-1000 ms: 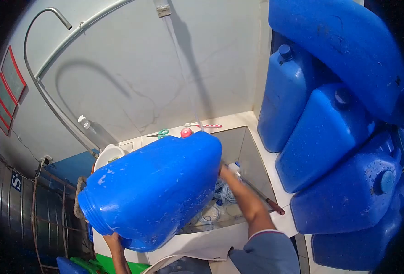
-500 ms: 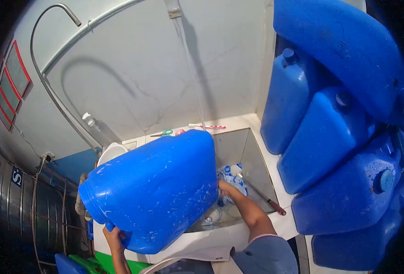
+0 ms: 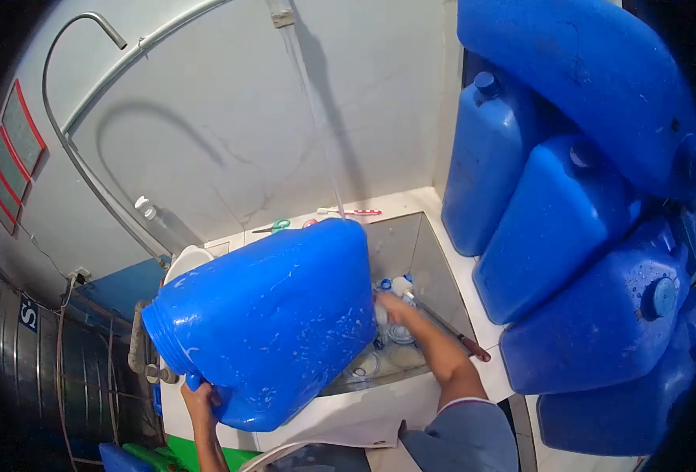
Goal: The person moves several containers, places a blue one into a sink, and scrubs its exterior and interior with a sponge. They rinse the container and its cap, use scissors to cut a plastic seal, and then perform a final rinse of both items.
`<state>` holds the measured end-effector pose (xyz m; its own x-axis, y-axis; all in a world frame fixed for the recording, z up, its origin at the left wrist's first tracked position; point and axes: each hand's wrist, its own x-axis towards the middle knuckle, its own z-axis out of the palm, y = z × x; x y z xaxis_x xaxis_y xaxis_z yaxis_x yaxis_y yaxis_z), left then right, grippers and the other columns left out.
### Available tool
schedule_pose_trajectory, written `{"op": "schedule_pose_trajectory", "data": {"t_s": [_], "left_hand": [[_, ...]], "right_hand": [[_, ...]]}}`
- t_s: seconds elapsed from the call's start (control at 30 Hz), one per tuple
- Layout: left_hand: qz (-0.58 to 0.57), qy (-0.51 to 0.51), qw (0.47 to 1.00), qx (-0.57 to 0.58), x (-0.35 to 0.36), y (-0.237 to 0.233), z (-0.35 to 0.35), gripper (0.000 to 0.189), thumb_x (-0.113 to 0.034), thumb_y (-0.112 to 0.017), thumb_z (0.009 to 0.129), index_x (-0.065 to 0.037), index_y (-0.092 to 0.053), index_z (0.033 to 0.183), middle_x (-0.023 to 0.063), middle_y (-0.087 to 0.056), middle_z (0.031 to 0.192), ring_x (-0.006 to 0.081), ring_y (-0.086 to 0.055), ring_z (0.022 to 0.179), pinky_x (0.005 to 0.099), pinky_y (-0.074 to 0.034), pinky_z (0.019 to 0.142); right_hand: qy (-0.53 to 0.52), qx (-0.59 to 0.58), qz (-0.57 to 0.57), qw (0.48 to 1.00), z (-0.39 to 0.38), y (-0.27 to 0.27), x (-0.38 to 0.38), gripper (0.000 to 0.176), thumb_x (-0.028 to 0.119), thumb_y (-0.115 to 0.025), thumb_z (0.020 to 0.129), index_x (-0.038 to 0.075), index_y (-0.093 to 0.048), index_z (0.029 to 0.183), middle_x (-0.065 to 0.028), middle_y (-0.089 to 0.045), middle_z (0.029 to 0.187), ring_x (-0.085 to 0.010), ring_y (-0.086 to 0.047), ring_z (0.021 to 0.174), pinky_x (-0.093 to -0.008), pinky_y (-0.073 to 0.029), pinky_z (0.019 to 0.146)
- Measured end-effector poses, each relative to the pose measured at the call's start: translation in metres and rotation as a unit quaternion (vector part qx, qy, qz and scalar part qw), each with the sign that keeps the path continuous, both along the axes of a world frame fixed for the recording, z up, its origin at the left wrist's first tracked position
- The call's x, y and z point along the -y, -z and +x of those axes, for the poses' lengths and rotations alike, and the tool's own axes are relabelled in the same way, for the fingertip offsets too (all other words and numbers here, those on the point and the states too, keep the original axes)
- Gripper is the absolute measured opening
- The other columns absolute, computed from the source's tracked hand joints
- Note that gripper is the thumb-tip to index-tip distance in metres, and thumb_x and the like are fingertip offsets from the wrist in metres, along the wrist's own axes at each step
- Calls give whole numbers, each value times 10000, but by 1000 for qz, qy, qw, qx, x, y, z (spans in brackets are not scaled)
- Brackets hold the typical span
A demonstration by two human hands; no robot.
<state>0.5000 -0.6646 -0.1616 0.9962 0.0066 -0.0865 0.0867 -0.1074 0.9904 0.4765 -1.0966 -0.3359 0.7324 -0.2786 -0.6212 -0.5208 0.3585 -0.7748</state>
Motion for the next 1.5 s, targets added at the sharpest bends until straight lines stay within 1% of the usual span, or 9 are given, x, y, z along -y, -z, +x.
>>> {"op": "schedule_pose_trajectory", "data": {"t_s": [0.13, 0.73, 0.77, 0.83, 0.9, 1.03, 1.13, 1.23, 1.5], "left_hand": [[-12, 31, 999, 1, -7, 11, 8, 20, -24, -525, 642, -4, -527, 644, 37, -475, 493, 111, -427, 373, 243, -322, 363], [-47, 56, 997, -9, -9, 0, 22, 48, -33, -563, 619, -11, -575, 660, 23, -502, 509, 98, -432, 386, 234, -319, 381], [-50, 54, 997, -7, -8, -4, 25, 48, -33, -563, 619, -11, -575, 660, 23, -502, 509, 98, -432, 386, 234, -319, 381], [-1, 45, 999, 18, -6, -12, 31, 65, -47, -570, 608, -10, -575, 662, 17, -505, 510, 90, -435, 394, 234, -329, 386], [43, 77, 996, 17, -12, -2, 43, 70, -51, -566, 604, -12, -576, 662, 15, -512, 516, 85, -437, 399, 231, -333, 389], [149, 161, 973, 74, 27, -2, 48, 116, -32, -563, 597, -1, -606, 701, 14, -570, 582, 94, -503, 482, 244, -401, 464], [250, 235, 935, 90, 55, 17, 57, 209, -19, -597, 591, 26, -646, 790, 53, -628, 656, 114, -569, 597, 266, -457, 579], [265, 242, 927, 109, 92, 34, 60, 199, -94, -624, 621, 8, -637, 790, 107, -623, 630, 168, -599, 586, 316, -469, 583], [231, 306, 923, -16, 184, 60, 68, 217, -183, -688, 747, 2, -617, 834, 112, -637, 716, 204, -601, 584, 350, -477, 558]], "right_hand": [[50, 195, 254, 946, 74, -40, 71, 363, 348, -498, 899, 24, -605, 1021, -82, -647, 869, -190, -625, 731, -413, -528, 657], [7, 119, 30, 992, 43, 20, 5, 442, 378, -507, 901, 18, -560, 1152, -89, -651, 937, -168, -615, 778, -339, -526, 674], [-2, 255, -145, 956, 21, 47, -18, 458, 360, -473, 914, -10, -539, 1176, -143, -641, 1008, -257, -603, 880, -381, -480, 804], [-254, -60, -296, 919, 5, 34, 1, 450, 336, -434, 920, -22, -522, 1178, -200, -625, 1031, -336, -584, 954, -422, -436, 857], [-153, 193, -391, 887, 27, 70, 68, 426, 322, -420, 906, -18, -535, 1135, -244, -611, 997, -371, -573, 983, -431, -440, 831], [105, 14, -719, 687, 63, -63, 141, 343, 342, -465, 895, 55, -453, 1083, -187, -623, 696, -403, -603, 609, -522, -460, 559], [56, -28, -735, 675, 84, -80, 171, 330, 331, -504, 878, 69, -492, 1079, -160, -617, 718, -352, -619, 724, -481, -479, 625], [93, 7, -879, 467, 100, -60, 177, 307, 256, -586, 812, 60, -581, 1048, -198, -562, 906, -326, -518, 947, -392, -422, 849], [-299, 94, -304, 899, 113, -179, 59, 186, 96, -512, 770, -57, -617, 763, -162, -635, 756, -253, -636, 584, -345, -533, 521]]}}
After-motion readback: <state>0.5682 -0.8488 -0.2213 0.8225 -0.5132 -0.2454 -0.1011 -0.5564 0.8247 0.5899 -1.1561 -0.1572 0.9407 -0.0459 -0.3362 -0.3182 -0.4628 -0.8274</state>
